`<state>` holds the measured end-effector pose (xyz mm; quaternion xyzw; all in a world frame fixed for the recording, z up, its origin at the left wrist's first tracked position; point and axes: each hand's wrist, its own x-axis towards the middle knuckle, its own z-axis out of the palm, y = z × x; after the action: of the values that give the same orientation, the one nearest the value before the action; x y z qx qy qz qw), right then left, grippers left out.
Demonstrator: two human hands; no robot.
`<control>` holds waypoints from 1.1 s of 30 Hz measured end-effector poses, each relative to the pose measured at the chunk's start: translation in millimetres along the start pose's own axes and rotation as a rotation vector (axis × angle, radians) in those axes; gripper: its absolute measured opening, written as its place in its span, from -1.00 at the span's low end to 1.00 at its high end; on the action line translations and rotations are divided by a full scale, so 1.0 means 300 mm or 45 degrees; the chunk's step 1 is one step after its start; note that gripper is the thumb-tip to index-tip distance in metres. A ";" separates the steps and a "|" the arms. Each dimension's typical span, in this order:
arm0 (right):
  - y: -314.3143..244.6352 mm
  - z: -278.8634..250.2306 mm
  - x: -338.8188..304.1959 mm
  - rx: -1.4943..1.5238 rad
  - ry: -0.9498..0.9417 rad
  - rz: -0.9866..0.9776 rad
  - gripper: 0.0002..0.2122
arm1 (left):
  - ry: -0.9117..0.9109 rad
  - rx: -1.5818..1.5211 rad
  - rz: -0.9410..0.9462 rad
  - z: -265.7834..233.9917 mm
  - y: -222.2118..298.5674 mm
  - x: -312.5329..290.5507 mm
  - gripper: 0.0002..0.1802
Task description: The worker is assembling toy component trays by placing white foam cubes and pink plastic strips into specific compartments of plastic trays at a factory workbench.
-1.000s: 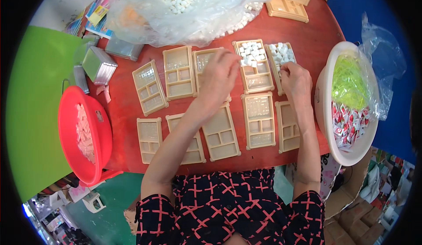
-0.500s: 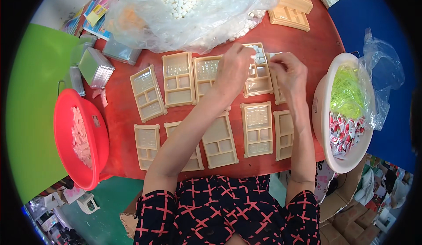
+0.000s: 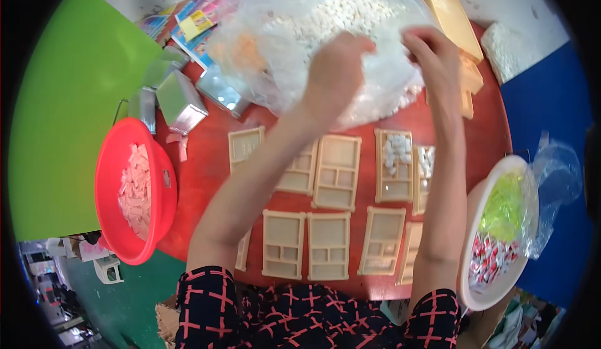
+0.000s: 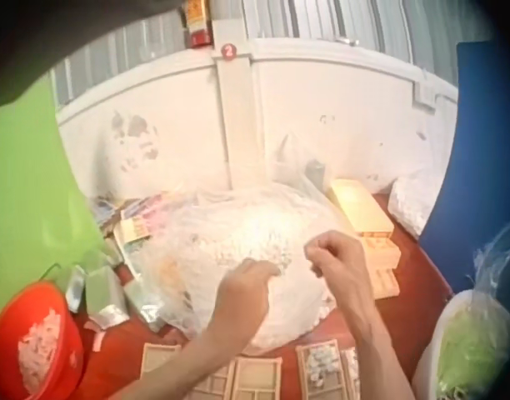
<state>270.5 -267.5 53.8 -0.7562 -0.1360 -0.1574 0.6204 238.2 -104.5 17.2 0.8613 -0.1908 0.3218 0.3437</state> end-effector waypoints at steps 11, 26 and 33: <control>0.466 0.294 0.287 -1.131 -0.456 -0.053 -0.67 | -0.435 0.779 0.031 0.220 -0.440 0.157 -0.56; 0.368 0.232 0.260 1.287 0.076 1.155 -0.66 | 0.645 -2.227 -1.694 0.193 -0.286 0.176 -0.71; 0.110 0.146 0.008 0.972 -0.267 0.977 -0.75 | -0.010 -2.028 -1.396 -0.147 -0.106 -0.036 -0.70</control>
<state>289.0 -230.9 17.4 -0.4844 0.0410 0.2168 0.8466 229.2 -49.9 19.3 0.3463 0.0745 -0.1099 0.9287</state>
